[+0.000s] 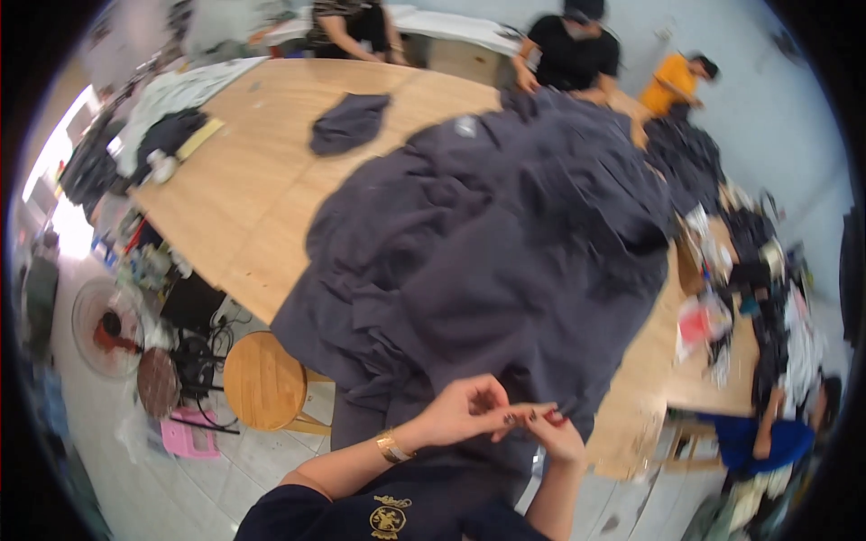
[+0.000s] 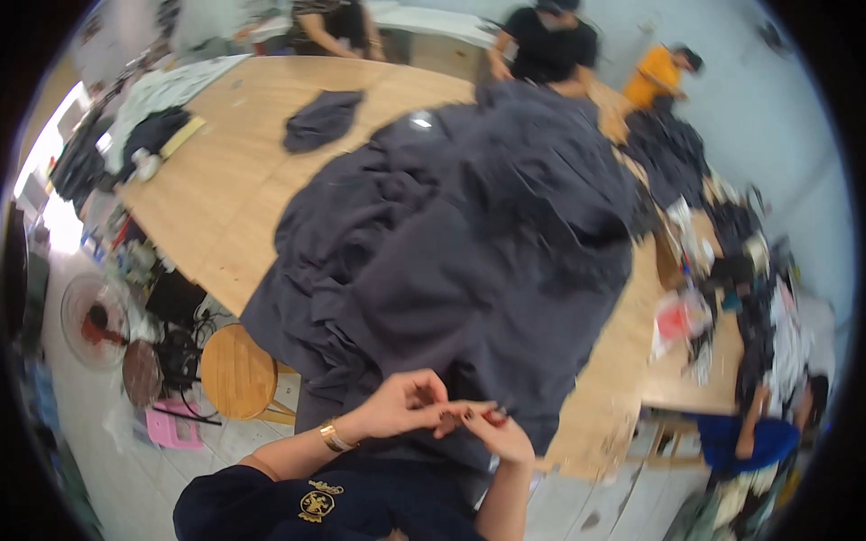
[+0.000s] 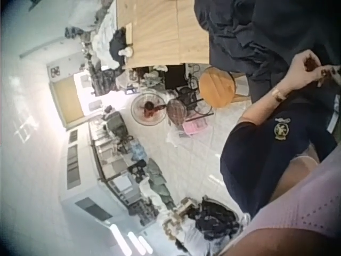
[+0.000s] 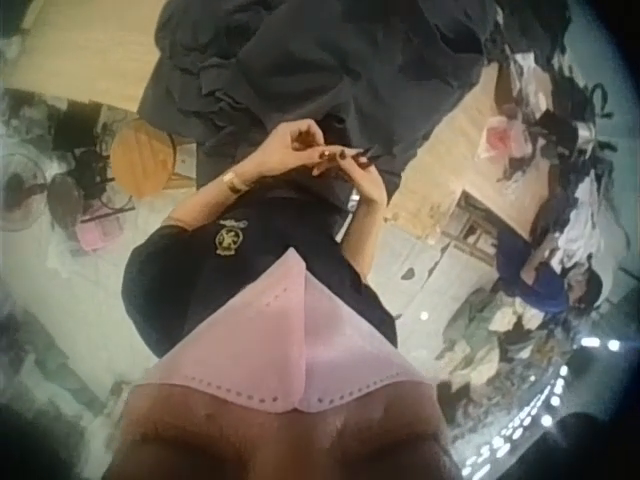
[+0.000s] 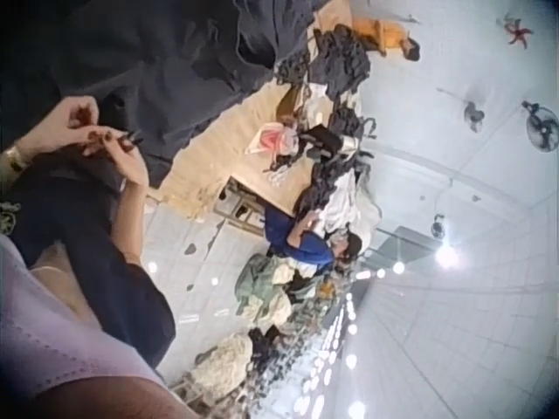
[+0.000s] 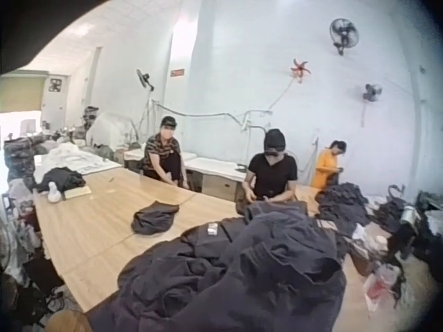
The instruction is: Trim loose threads from finished garments using small snips or scissors.
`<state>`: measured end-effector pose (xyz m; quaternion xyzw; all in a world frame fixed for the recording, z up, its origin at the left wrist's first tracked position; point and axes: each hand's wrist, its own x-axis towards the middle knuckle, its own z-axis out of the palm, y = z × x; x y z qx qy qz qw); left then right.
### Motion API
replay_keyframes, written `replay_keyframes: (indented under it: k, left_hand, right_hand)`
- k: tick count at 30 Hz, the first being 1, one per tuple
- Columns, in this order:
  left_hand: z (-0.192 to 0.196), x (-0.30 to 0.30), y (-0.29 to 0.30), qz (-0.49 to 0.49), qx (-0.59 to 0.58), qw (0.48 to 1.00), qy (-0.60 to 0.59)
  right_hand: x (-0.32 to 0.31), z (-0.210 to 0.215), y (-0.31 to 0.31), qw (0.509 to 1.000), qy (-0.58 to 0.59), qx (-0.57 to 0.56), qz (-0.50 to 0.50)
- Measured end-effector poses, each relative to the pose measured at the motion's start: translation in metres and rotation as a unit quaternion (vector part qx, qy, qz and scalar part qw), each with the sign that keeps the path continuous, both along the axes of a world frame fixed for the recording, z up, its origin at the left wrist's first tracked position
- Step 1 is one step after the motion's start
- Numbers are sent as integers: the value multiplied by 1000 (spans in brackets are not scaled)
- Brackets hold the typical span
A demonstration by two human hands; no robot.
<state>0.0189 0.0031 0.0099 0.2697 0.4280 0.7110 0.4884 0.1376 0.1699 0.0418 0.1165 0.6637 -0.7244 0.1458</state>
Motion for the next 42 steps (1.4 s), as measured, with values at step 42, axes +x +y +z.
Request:
replay_keyframes:
  k: [42]
  left_hand:
    - [5, -6, -3, -87, -38, 994, 62]
  right_hand:
    - [4, -18, 8, 990, 56, -99, 87]
